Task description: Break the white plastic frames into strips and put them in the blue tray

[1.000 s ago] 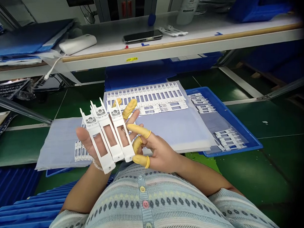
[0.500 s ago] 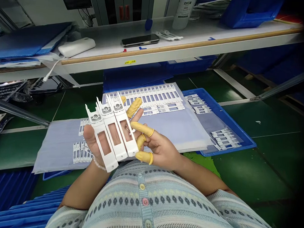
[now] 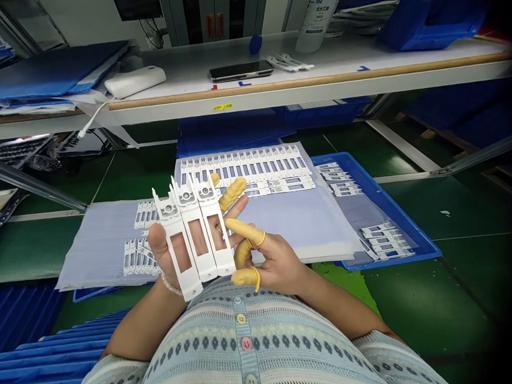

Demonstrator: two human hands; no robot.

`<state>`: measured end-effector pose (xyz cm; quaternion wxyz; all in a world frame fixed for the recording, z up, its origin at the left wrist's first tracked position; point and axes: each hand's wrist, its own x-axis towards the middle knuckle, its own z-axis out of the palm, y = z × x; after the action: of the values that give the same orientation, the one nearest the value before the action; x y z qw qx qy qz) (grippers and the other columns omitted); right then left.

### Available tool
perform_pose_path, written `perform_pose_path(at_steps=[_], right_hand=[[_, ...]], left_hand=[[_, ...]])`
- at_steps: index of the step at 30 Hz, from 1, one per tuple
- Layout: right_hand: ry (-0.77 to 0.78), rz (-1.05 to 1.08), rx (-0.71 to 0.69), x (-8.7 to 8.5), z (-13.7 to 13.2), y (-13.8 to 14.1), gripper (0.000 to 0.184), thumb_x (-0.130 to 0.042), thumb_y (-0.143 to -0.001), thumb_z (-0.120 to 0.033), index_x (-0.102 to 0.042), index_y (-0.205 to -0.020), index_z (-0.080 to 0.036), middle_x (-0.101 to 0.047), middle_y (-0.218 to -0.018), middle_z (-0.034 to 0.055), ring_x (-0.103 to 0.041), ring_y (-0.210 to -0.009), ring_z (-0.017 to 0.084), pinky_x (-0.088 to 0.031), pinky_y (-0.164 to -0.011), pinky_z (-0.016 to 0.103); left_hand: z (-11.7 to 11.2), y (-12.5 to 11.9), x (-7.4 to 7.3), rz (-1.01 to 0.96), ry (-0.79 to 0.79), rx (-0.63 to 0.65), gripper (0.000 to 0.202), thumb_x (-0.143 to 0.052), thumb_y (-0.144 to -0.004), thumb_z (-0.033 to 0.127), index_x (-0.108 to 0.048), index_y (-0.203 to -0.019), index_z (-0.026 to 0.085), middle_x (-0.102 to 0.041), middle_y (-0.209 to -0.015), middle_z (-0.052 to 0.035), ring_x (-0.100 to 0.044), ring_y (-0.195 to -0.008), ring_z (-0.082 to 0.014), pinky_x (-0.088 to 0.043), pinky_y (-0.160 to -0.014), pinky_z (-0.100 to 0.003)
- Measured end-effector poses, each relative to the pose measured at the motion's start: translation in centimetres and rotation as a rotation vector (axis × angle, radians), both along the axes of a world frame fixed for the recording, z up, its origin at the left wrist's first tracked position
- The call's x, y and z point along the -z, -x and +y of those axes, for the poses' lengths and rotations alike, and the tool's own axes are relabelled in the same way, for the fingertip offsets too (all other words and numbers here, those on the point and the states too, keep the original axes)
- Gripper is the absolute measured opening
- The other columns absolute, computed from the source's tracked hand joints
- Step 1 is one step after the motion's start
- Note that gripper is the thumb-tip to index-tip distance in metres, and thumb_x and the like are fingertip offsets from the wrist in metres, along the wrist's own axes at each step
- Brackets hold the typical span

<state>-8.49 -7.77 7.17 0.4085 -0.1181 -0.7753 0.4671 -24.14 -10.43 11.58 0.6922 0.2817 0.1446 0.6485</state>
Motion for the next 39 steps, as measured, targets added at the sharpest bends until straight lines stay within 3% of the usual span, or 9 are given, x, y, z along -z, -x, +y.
perform_pose_path(at_steps=[2,5,9,12,17,22,32,39], right_hand=[[-0.137,-0.013,0.145,-0.4,0.0,-0.6,0.068,-0.058,-0.085,-0.054,-0.038,-0.144,-0.026,-0.054,-0.070,-0.0045,-0.045,-0.053,0.008,-0.044,-0.050,0.019],[-0.405,-0.043,0.357,-1.6,-0.3,-1.3,0.059,-0.054,-0.088,-0.054,-0.045,-0.138,-0.024,-0.056,-0.081,0.0015,-0.052,-0.063,0.012,-0.048,-0.056,0.025],[-0.731,-0.154,0.305,-3.0,-1.0,-1.0,0.045,-0.053,-0.094,-0.040,-0.048,-0.131,-0.016,-0.058,-0.098,0.0096,-0.058,-0.084,0.017,-0.051,-0.072,0.031],[-0.834,-0.211,0.256,-3.2,-1.2,-0.1,0.040,-0.052,-0.095,-0.033,-0.048,-0.128,-0.011,-0.059,-0.097,0.0113,-0.057,-0.089,0.018,-0.049,-0.077,0.034],[-0.891,-0.251,0.253,-3.0,-1.0,0.8,0.030,-0.051,-0.096,-0.024,-0.052,-0.122,-0.009,-0.060,-0.095,0.0108,-0.055,-0.087,0.018,-0.047,-0.075,0.031],[-0.914,-0.329,0.231,-2.9,-1.0,1.0,0.036,-0.056,-0.093,-0.031,-0.054,-0.118,-0.006,-0.059,-0.097,0.0136,-0.054,-0.089,0.020,-0.046,-0.076,0.033],[-0.857,-0.353,0.278,-1.9,-0.9,0.8,0.029,-0.053,-0.095,-0.027,-0.054,-0.117,-0.009,-0.059,-0.088,0.0093,-0.053,-0.082,0.019,-0.045,-0.073,0.032],[-0.856,-0.427,0.296,-1.7,-0.8,0.8,0.025,-0.050,-0.096,-0.028,-0.056,-0.113,-0.011,-0.059,-0.089,0.0092,-0.051,-0.079,0.019,-0.043,-0.070,0.032]], left_hand=[[-0.3,0.2,0.0,-0.028,0.008,0.054,0.077,-0.054,-0.072,0.070,-0.035,-0.141,0.040,-0.035,-0.153,-0.0029,-0.010,-0.145,-0.0365,-0.022,-0.111,-0.060],[-0.6,0.4,0.3,-0.065,-0.006,0.114,0.071,-0.056,-0.074,0.066,-0.040,-0.138,0.040,-0.036,-0.153,-0.0011,-0.016,-0.144,-0.0352,-0.022,-0.112,-0.058],[-0.8,0.0,0.6,-0.064,0.006,0.029,0.076,-0.059,-0.070,0.069,-0.037,-0.139,0.046,-0.036,-0.153,0.0021,-0.016,-0.144,-0.0381,-0.018,-0.112,-0.062],[-0.8,-0.5,0.3,0.012,0.030,-0.067,0.093,-0.067,-0.062,0.067,-0.029,-0.144,0.043,-0.035,-0.153,-0.0003,-0.009,-0.145,-0.0379,-0.017,-0.114,-0.060],[-1.0,-0.4,-0.2,0.058,0.045,-0.083,0.100,-0.067,-0.059,0.068,-0.025,-0.146,0.041,-0.031,-0.155,-0.0009,-0.005,-0.145,-0.0377,-0.015,-0.115,-0.060],[-1.0,-0.3,-0.6,0.048,0.061,-0.097,0.096,-0.067,-0.061,0.063,-0.026,-0.145,0.042,-0.024,-0.158,0.0011,-0.005,-0.145,-0.0384,-0.013,-0.115,-0.061],[-0.4,-0.7,0.4,0.066,0.097,-0.139,0.088,-0.066,-0.063,0.065,-0.034,-0.142,0.040,-0.033,-0.154,-0.0026,-0.016,-0.144,-0.0387,-0.025,-0.112,-0.058],[-0.2,-1.1,0.8,0.061,0.068,-0.070,0.086,-0.066,-0.065,0.058,-0.035,-0.142,0.035,-0.036,-0.152,-0.0052,-0.019,-0.143,-0.0380,-0.027,-0.112,-0.055]])
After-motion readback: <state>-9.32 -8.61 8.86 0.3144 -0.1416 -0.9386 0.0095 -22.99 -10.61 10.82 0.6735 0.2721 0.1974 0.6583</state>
